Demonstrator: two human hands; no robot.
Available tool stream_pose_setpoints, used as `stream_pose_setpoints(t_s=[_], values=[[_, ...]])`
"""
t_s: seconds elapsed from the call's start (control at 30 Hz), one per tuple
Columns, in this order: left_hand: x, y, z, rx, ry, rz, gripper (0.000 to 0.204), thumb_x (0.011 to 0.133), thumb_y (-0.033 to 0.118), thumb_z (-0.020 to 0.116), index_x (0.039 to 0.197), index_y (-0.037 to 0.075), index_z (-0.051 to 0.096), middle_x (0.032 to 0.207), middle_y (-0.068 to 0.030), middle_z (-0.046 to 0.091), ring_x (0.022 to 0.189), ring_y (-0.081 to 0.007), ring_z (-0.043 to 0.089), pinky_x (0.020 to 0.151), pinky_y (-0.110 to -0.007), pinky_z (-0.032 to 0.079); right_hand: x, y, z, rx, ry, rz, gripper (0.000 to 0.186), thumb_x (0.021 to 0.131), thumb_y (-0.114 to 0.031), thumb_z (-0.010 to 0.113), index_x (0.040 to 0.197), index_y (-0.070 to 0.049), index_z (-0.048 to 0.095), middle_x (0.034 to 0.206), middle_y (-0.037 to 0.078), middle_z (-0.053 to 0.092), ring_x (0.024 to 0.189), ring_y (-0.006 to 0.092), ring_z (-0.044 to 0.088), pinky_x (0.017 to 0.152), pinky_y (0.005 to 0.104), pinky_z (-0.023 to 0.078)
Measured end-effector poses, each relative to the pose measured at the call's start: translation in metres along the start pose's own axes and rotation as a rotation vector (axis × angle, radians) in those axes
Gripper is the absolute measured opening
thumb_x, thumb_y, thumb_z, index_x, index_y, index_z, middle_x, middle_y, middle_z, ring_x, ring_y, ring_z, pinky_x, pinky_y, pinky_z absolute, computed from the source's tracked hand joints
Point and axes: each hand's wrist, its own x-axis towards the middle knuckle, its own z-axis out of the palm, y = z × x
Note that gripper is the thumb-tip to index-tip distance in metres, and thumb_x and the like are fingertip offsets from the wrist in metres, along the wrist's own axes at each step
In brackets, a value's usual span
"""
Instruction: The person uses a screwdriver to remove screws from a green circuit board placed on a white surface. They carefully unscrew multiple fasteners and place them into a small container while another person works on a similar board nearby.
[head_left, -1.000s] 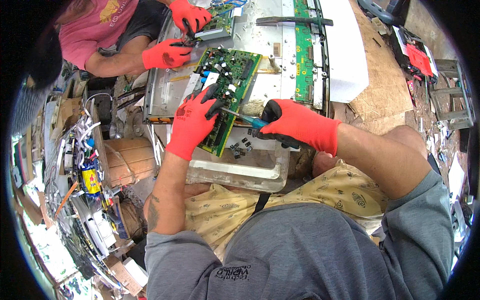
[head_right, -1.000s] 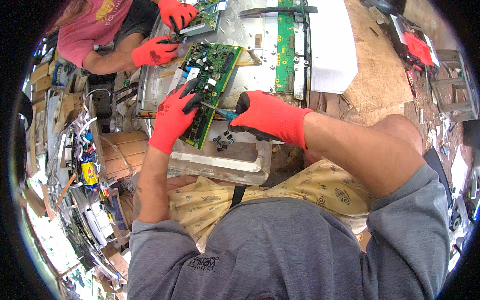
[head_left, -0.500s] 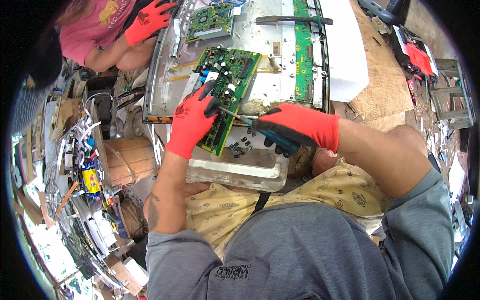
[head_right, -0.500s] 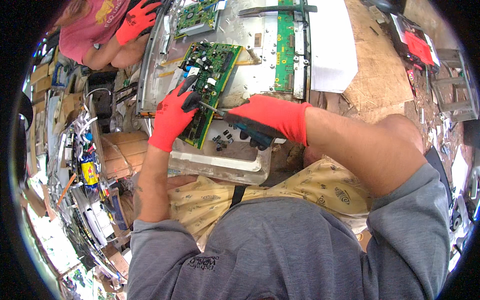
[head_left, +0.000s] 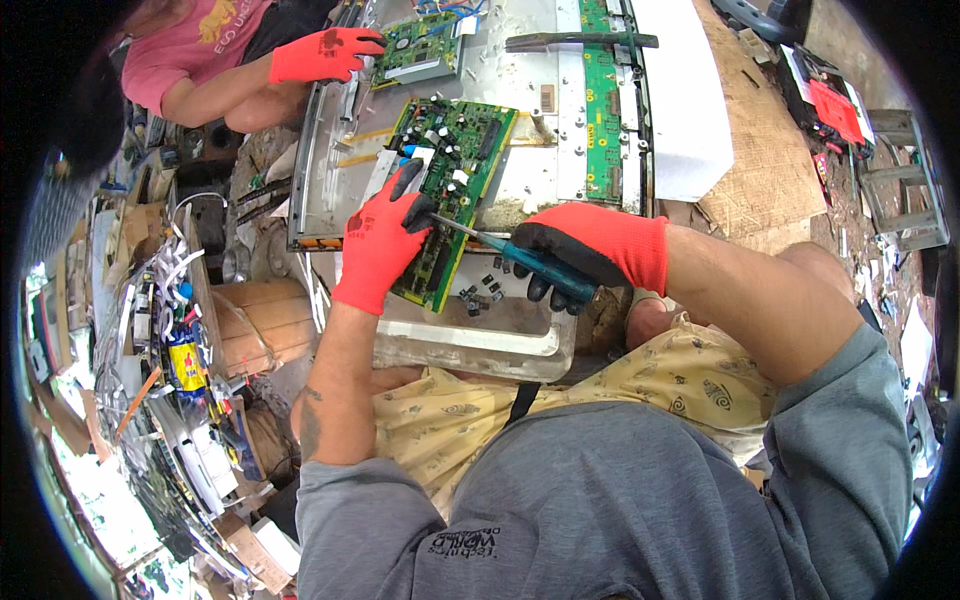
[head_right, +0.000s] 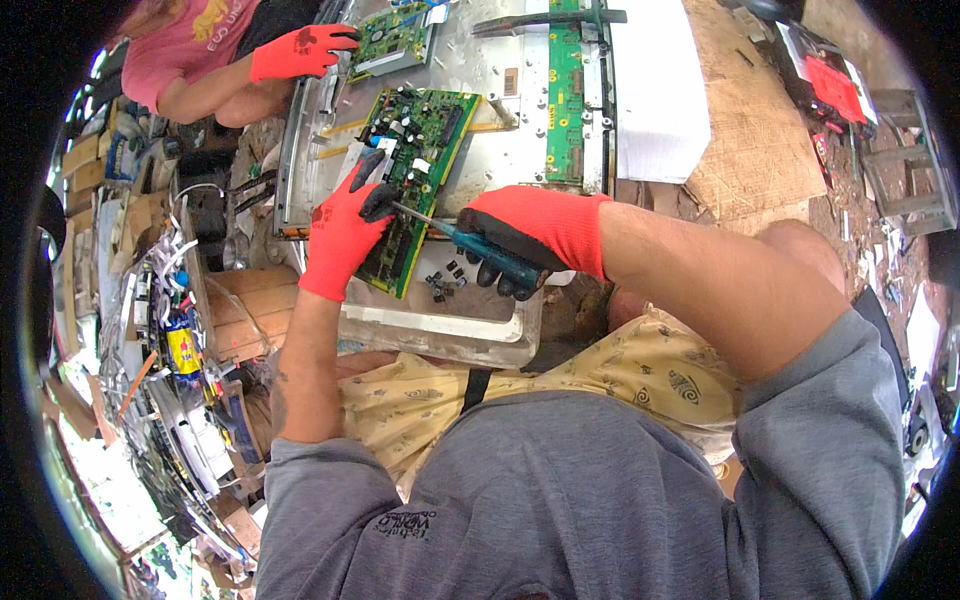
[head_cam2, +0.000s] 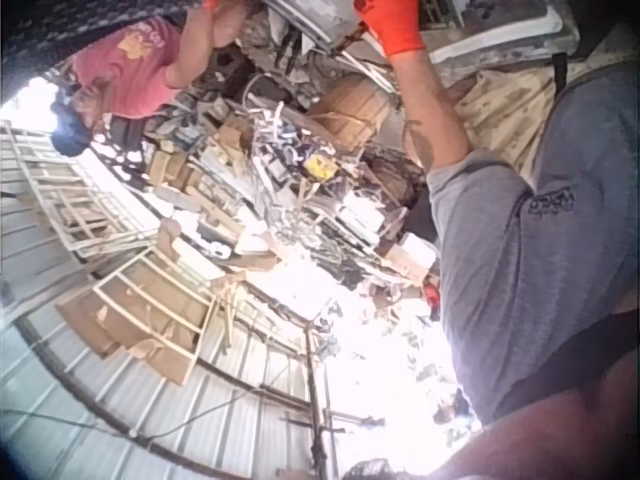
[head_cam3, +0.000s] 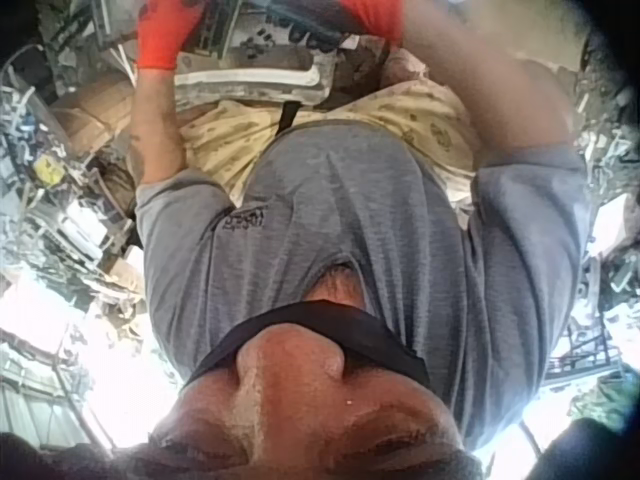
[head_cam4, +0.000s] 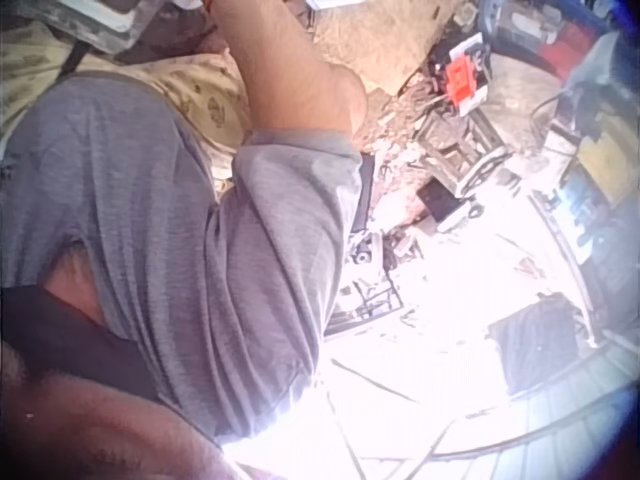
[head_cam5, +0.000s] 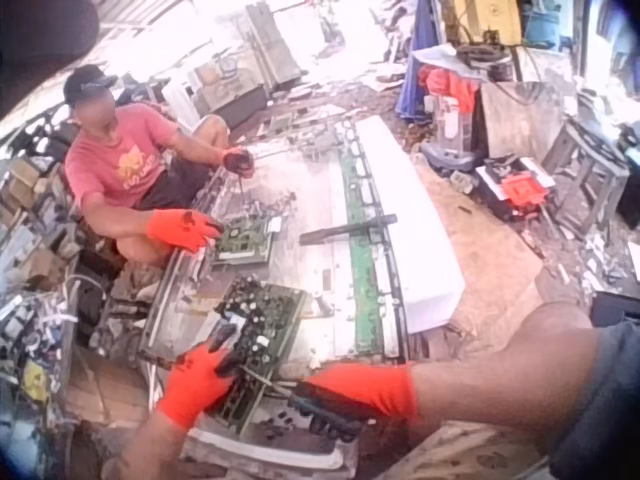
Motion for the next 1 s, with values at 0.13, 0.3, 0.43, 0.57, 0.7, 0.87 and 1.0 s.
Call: stream_pose_setpoints(t_s=[0.13, 0.3, 0.43, 0.57, 0.7, 0.87, 1.0], values=[[0.004, 0.005, -0.004, -0.018, -0.036, -0.015, 0.046, 0.078, 0.012, 0.080, 0.123, 0.017, 0.071, 0.153, -0.0029, 0.053, 0.115, -0.0334, 0.066, 0.094, -0.042, 0.056, 0.019, 0.016, -0.002, -0.345, 0.182, -0.136, 0.035, 0.088, -0.031, 0.075, 0.099, 0.001, 0.068, 0.080, 0.013, 0.072, 0.058, 0.0223, 0.068, 0.053, 0.0338, 0.056], [0.003, -0.003, -0.009, -0.013, -0.057, 0.024, 0.056, 0.080, 0.014, 0.078, 0.135, 0.017, 0.063, 0.155, -0.0037, 0.051, 0.123, -0.0333, 0.062, 0.099, -0.042, 0.054, 0.004, 0.000, 0.011, -0.240, 0.217, -0.059, 0.035, 0.092, -0.029, 0.071, 0.111, 0.000, 0.068, 0.087, 0.010, 0.072, 0.067, 0.0180, 0.069, 0.056, 0.0341, 0.058], [0.004, -0.001, -0.009, -0.042, -0.053, 0.021, 0.056, 0.081, 0.011, 0.075, 0.136, 0.015, 0.062, 0.156, -0.0067, 0.049, 0.130, -0.0341, 0.058, 0.103, -0.042, 0.051, 0.010, 0.001, -0.002, -0.206, 0.039, -0.025, 0.039, 0.093, -0.039, 0.065, 0.107, -0.002, 0.069, 0.090, 0.010, 0.073, 0.064, 0.0178, 0.069, 0.053, 0.0333, 0.057], [0.003, 0.000, -0.010, 0.020, -0.066, -0.001, 0.052, 0.082, 0.010, 0.073, 0.134, 0.015, 0.063, 0.155, -0.0092, 0.050, 0.128, -0.0348, 0.059, 0.102, -0.043, 0.052, 0.013, -0.010, 0.011, -0.428, 0.249, -0.022, 0.039, 0.087, -0.037, 0.070, 0.105, -0.002, 0.069, 0.091, 0.015, 0.073, 0.074, 0.0257, 0.071, 0.063, 0.0386, 0.057], [0.003, 0.014, -0.009, 0.206, -0.055, 0.010, 0.038, 0.082, 0.008, 0.069, 0.119, 0.011, 0.067, 0.154, -0.0104, 0.050, 0.122, -0.0356, 0.061, 0.095, -0.044, 0.054, 0.014, -0.004, 0.019, -0.801, 0.390, -0.218, 0.040, 0.083, -0.031, 0.072, 0.107, -0.001, 0.062, 0.094, 0.019, 0.071, 0.087, 0.0352, 0.070, 0.079, 0.0440, 0.055], [0.005, 0.020, -0.001, 0.438, -0.059, 0.074, 0.024, 0.081, 0.008, 0.068, 0.105, 0.009, 0.066, 0.152, -0.0122, 0.052, 0.114, -0.0354, 0.065, 0.091, -0.046, 0.056, 0.021, 0.007, 0.022, -1.016, 0.500, -0.339, 0.041, 0.082, -0.026, 0.071, 0.110, -0.001, 0.056, 0.104, 0.022, 0.068, 0.098, 0.0405, 0.067, 0.085, 0.0470, 0.053], [0.005, 0.024, 0.002, 0.524, -0.089, 0.087, 0.012, 0.085, 0.006, 0.060, 0.095, 0.005, 0.067, 0.151, -0.0134, 0.054, 0.105, -0.0359, 0.066, 0.087, -0.045, 0.057, 0.010, -0.003, 0.020, -1.074, 0.472, -0.280, 0.038, 0.083, -0.023, 0.069, 0.111, -0.001, 0.056, 0.106, 0.022, 0.067, 0.102, 0.0418, 0.066, 0.087, 0.0472, 0.053]])
